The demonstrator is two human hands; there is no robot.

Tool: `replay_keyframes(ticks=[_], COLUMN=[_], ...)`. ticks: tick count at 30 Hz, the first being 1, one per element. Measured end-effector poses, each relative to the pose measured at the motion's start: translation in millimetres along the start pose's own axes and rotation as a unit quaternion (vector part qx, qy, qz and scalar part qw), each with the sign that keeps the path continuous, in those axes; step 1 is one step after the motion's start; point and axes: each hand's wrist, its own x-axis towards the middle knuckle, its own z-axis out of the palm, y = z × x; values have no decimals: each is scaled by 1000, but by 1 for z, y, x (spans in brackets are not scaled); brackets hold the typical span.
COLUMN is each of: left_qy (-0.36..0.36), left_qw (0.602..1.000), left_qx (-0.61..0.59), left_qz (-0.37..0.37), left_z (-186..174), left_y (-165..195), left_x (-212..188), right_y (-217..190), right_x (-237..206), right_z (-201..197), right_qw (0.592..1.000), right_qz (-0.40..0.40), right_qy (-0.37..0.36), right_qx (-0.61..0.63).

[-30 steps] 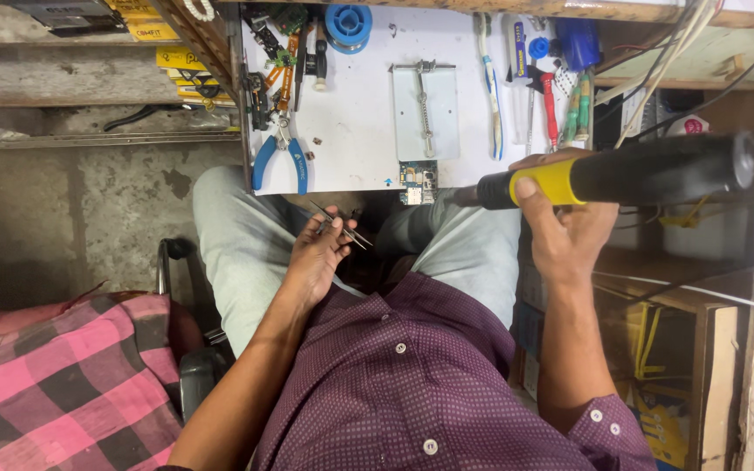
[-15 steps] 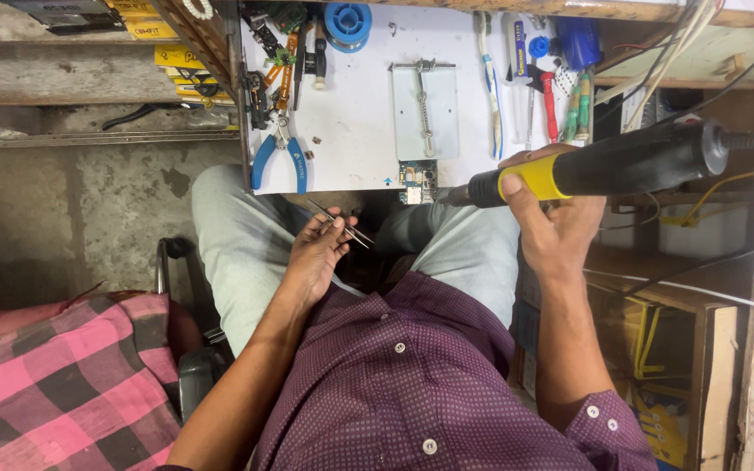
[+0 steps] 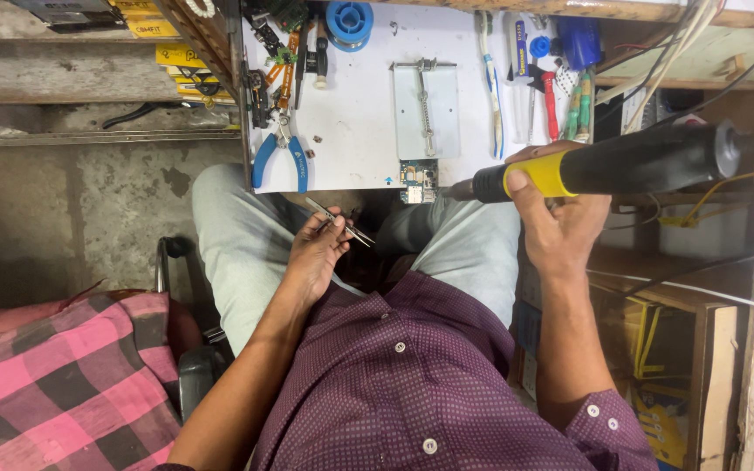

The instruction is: The person sits at a cluttered electronics repair workbench and works on a small circuit board. They hold the board steady, apply material to it with a syringe-like dispenser, then pick up a soldering iron and heat the board's components while holding tweezers in the other hand.

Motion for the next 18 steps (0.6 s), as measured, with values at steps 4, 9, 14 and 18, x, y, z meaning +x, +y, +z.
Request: replay_keyframes(ticks=[4, 9, 14, 18], left_qy=[3, 3, 4, 5], left_qw=[1000, 1000, 1000, 1000], left_qx=[3, -2, -5, 4], left_qz=[0, 0, 0, 1], left_z=[0, 0, 1, 0], left_y=[1, 0, 1, 1], left_x=[0, -1, 0, -2], right_y=[1, 1, 0, -1], right_x=[0, 1, 2, 2], right_z=[-1, -2, -4, -4], right_qw=[999, 1000, 999, 1000], right_qz=[2, -15, -4, 1], right_qy=[-3, -5, -2, -2], right_qx=[-46, -19, -35, -28])
